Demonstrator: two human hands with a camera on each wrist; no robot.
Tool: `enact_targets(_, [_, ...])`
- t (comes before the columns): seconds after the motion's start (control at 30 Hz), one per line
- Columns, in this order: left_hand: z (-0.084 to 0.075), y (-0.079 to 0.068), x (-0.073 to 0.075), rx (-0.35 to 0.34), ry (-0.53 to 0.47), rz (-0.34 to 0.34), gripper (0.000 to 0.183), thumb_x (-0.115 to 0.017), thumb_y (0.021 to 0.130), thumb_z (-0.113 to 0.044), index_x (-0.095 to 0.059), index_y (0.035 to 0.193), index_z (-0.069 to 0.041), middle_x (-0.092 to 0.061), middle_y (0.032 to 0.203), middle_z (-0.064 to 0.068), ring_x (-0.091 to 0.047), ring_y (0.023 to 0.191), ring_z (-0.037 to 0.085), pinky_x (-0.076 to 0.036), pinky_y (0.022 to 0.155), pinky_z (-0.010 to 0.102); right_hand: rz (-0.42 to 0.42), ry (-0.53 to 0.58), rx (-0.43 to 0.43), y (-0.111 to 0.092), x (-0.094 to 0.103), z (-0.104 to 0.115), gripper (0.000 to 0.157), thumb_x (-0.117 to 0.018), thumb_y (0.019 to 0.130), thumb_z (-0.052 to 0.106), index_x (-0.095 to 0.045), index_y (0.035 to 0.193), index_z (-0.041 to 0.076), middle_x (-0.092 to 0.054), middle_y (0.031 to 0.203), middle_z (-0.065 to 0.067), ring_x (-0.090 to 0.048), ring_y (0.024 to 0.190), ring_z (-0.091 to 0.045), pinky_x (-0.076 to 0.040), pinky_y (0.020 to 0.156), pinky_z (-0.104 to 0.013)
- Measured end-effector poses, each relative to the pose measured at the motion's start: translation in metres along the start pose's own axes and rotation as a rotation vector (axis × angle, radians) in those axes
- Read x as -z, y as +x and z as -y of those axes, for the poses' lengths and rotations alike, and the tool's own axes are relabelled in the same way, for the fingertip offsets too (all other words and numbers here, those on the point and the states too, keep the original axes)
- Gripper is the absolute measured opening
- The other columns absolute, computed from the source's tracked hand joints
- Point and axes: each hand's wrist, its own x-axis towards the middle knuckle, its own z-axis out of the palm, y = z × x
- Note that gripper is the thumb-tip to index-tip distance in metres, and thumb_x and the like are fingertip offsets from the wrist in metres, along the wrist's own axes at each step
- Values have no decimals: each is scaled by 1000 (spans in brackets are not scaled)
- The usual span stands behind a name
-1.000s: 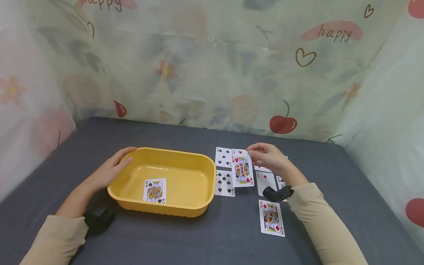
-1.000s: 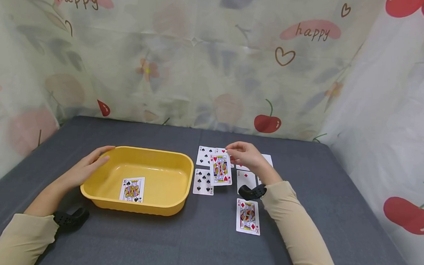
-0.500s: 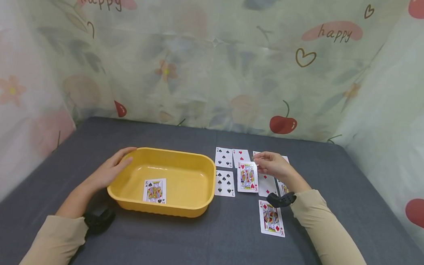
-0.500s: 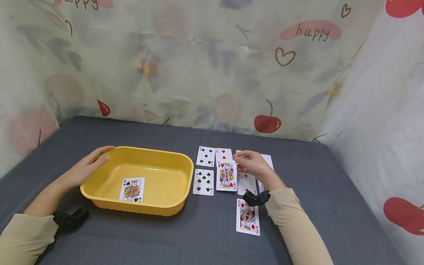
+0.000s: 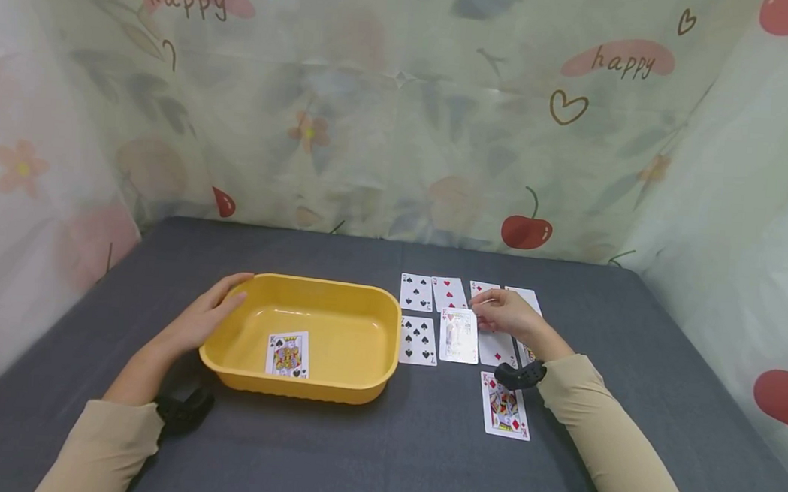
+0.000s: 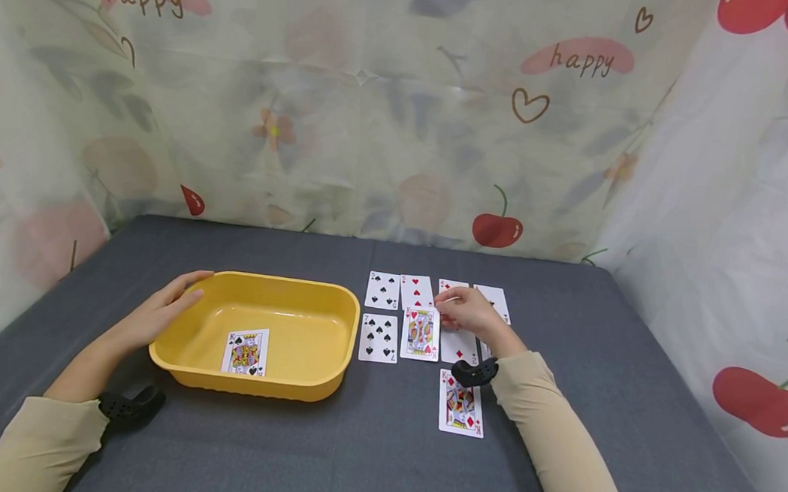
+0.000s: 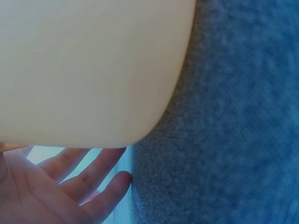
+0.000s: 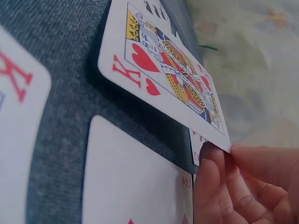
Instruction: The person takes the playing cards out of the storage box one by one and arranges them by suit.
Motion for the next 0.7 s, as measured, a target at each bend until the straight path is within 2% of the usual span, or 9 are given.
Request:
enact_targets(0.4, [1, 0, 0, -7, -8, 1, 57, -31, 102, -38, -21, 147, -5, -25, 149, 26, -36, 129, 40, -33, 102, 54, -17, -135, 0, -2, -1, 0, 27, -56, 93, 14, -56, 112, -4, -63, 78, -3, -58, 66, -7, -49, 62, -19])
enact_targets(0.7, [2, 1, 0, -2, -4, -4, 58, -31, 101, -40, -21, 147, -5, -25, 149, 25, -36, 129, 40, -33, 103, 54, -25, -154, 37, -4, 0, 0, 26, -56, 92, 13, -58, 110, -5, -65, 76, -2, -58, 66, -8, -49, 61, -19])
